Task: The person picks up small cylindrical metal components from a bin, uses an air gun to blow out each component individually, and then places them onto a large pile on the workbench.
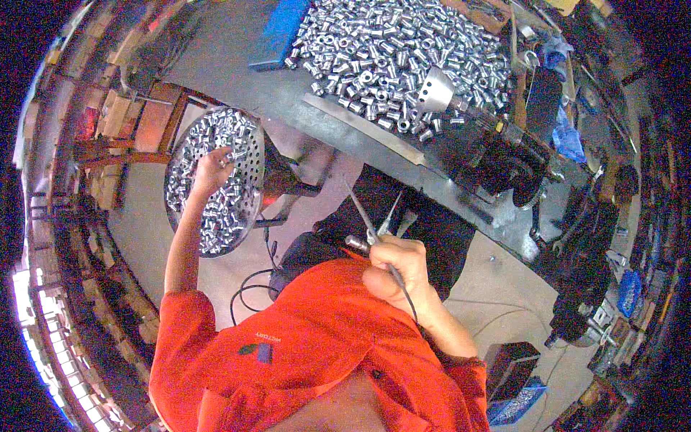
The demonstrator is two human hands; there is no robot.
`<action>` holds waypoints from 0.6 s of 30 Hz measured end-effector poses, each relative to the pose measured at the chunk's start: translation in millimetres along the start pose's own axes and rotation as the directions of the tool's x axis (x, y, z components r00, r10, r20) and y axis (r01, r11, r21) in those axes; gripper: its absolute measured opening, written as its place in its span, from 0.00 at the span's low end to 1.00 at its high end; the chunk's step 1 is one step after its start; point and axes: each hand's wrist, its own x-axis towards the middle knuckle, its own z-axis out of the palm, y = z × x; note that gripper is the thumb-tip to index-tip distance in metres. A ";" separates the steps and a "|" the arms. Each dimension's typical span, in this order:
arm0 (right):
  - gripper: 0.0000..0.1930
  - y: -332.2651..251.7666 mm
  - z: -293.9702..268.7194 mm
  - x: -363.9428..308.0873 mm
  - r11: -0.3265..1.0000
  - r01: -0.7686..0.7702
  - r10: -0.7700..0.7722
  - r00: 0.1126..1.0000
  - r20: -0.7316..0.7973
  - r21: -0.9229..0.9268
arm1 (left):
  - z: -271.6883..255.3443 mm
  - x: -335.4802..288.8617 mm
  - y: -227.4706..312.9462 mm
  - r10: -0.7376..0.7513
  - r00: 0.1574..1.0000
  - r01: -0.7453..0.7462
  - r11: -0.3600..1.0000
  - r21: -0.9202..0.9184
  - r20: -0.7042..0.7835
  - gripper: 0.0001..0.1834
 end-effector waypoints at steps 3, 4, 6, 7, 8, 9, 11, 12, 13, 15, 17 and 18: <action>0.14 -2.4 -0.9 -0.7 1.000 -0.014 0.013 1.000 0.026 0.026 | 6.5 15.4 24.8 -0.086 0.989 0.050 0.962 0.269 0.123 0.17; 0.14 -3.6 -2.2 -1.0 0.999 -0.017 0.016 0.999 0.042 0.037 | 8.3 18.1 22.3 -0.079 0.986 0.035 0.958 0.284 0.147 0.17; 0.15 -4.3 -4.4 -3.6 0.999 -0.032 0.030 0.998 0.053 0.033 | 7.4 23.1 22.3 -0.064 0.978 -0.002 0.948 0.317 0.198 0.17; 0.15 -4.4 -5.5 -5.0 0.999 -0.042 0.041 0.998 0.053 0.017 | 4.6 21.7 22.0 -0.087 0.975 0.012 0.939 0.343 0.204 0.17; 0.15 -4.2 -6.2 -6.8 0.998 -0.056 0.056 0.997 0.046 0.000 | -1.7 20.0 33.1 -0.060 0.981 -0.002 0.948 0.318 0.185 0.17; 0.15 -3.7 -6.3 -7.9 0.998 -0.059 0.059 0.997 0.048 -0.005 | -5.5 16.6 41.6 -0.093 0.975 0.066 0.989 0.135 0.203 0.17; 0.14 -2.3 -5.2 -6.3 0.998 -0.065 0.066 0.996 0.058 -0.012 | -19.5 1.9 73.4 -0.095 0.954 0.187 0.931 -0.313 0.286 0.17; 0.14 -1.5 -3.7 -5.0 0.998 -0.064 0.064 0.995 0.070 -0.008 | -22.9 -9.0 100.4 -0.029 0.957 0.187 0.824 -0.535 0.290 0.17; 0.14 -0.6 -1.6 -2.1 0.998 -0.061 0.061 0.994 0.086 -0.003 | -24.9 -18.2 117.8 0.058 0.948 0.148 0.792 -0.592 0.314 0.17; 0.14 -2.7 -1.6 5.5 0.998 -0.059 0.057 0.990 0.130 0.005 | -33.4 -31.4 160.8 0.163 0.887 0.187 0.730 -0.657 0.433 0.15; 0.13 -0.1 0.4 12.0 0.999 -0.034 0.031 0.990 0.138 0.024 | -28.1 -37.3 183.0 0.299 0.843 0.135 0.686 -0.715 0.446 0.15; 0.13 1.0 1.0 14.6 1.000 -0.028 0.026 0.990 0.138 0.012 | -24.2 -38.3 190.6 0.371 0.827 0.095 0.648 -0.756 0.422 0.14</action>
